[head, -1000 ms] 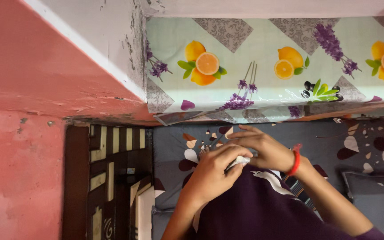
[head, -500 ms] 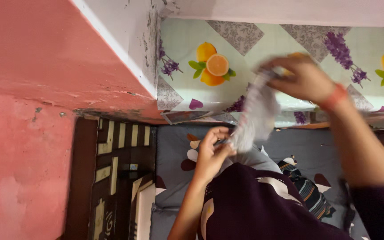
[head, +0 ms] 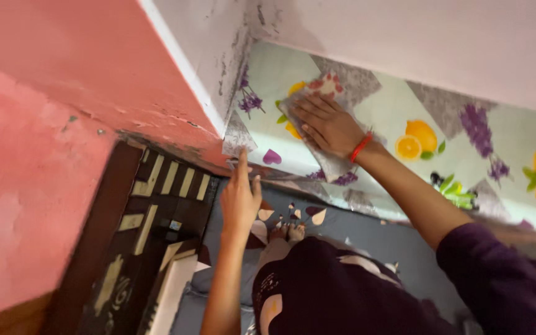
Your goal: The person wipes the surface of a narrow shelf with a patterned cloth. They use their right hand to wipe the shelf while their left hand holds the edge for support. The shelf features a fruit and floral pattern.
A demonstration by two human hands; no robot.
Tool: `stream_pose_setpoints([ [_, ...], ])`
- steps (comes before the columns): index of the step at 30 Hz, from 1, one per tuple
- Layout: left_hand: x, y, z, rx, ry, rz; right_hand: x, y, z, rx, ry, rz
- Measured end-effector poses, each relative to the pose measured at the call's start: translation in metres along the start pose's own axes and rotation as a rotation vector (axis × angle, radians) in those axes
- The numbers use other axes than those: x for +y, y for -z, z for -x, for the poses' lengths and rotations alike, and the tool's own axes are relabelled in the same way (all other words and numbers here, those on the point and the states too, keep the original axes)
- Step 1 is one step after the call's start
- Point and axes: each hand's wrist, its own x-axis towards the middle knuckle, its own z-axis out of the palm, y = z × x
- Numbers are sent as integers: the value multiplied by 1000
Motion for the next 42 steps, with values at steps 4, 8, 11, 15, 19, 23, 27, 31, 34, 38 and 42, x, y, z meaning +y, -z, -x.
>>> stream_pose_setpoints([
  [4,3,3,-5,-129,130,-203,6,-14,-5,-56,-42,9],
  [8,-3,2,-12,-137,150,-293,-1,-22,-5,-71,-48,133],
  [11,-7,3,-9,-127,136,-288,-3,-18,-4,-53,-23,109],
  [15,-11,6,-11,-59,74,-241,-4,-16,-5,-89,-42,62],
  [19,-14,10,-11,-130,96,-244,-8,-18,-7,-82,-40,-19],
  [23,-24,13,-13,-133,40,-242,-45,-36,-31,-29,27,-7],
  [27,-28,15,-20,-159,5,-248,-97,-58,-57,-12,-90,-14],
  [31,-30,21,-21,-162,-7,-265,-90,-51,-31,32,-232,-22],
  [34,-30,24,-26,-229,43,-270,-60,-42,15,41,-427,121],
  [38,-33,24,-24,-224,40,-236,-12,-18,104,-19,-789,86],
  [42,-38,21,-24,-211,23,-145,5,16,175,74,-913,149],
])
